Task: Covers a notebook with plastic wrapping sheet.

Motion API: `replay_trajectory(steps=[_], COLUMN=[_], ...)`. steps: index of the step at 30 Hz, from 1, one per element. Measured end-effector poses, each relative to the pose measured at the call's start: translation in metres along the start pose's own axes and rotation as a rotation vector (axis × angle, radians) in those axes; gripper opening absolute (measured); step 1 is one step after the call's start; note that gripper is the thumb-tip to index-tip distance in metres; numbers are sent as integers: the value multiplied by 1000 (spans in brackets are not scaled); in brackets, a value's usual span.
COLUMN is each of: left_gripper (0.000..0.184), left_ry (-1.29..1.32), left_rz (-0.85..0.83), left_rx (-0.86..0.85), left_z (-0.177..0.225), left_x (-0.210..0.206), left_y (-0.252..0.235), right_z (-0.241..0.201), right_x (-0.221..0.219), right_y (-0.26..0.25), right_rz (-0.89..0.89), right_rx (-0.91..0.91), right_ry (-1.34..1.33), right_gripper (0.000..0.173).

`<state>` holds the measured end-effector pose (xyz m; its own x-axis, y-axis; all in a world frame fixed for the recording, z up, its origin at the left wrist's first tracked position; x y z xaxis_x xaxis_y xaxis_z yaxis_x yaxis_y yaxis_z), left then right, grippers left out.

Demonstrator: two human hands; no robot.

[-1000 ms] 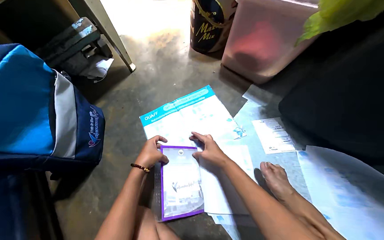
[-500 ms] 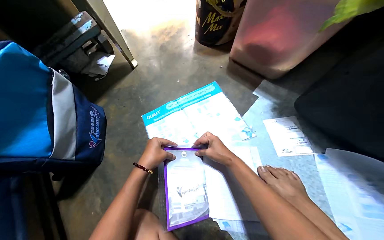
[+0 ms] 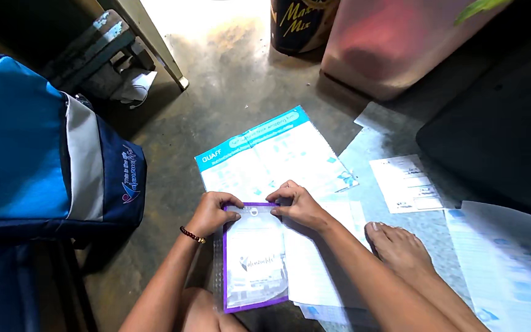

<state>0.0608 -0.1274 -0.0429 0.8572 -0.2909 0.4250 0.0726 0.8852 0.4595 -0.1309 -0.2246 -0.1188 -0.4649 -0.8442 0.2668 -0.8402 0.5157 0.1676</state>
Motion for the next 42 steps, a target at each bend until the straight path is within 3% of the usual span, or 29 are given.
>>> replay_trajectory(steps=[3,8,14,19,24,27,34,42], left_gripper=[42,39,34,32,44,32,30,22], left_ry=[33,26,36,14,-60,-261,-599,-712], left_rz=[-19,-20,31,-4,-237,-351,-570,-577], left_rx=[-13,6,28,46,175,237,445,425], left_z=[0,0,4,4,21,29,41,44], left_x=[-1,0,-1,-3,4,6,-22,-27], left_y=[-3,-4,-1,-2,-7,-23,-67,-69], right_z=[-2,-9,-13,-6,-1,-1,0,2], right_x=[-2,-25,-54,-61,-66,-66,-66,-40], right_y=[2,17,31,35,34,34,35,30], right_rz=[62,386,668,705,734,744,747,644], right_rx=[85,332,269,311,370,384,393,206], right_ry=[64,303,300,284,316,322,330,12], right_gripper=[22,16,15,16,18,18,19,17])
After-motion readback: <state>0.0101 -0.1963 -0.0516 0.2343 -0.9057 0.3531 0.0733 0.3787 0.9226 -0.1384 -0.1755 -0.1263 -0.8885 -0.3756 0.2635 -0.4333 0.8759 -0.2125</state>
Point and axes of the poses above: each hand's wrist, its own y-axis away from the middle knuckle, its own x-axis out of the back of the hand, z = x × y, the point moved 5 cm from there along -y, towards the middle knuckle, and after that the axes turned 11 degrees about -z, right-handed, at the moved point
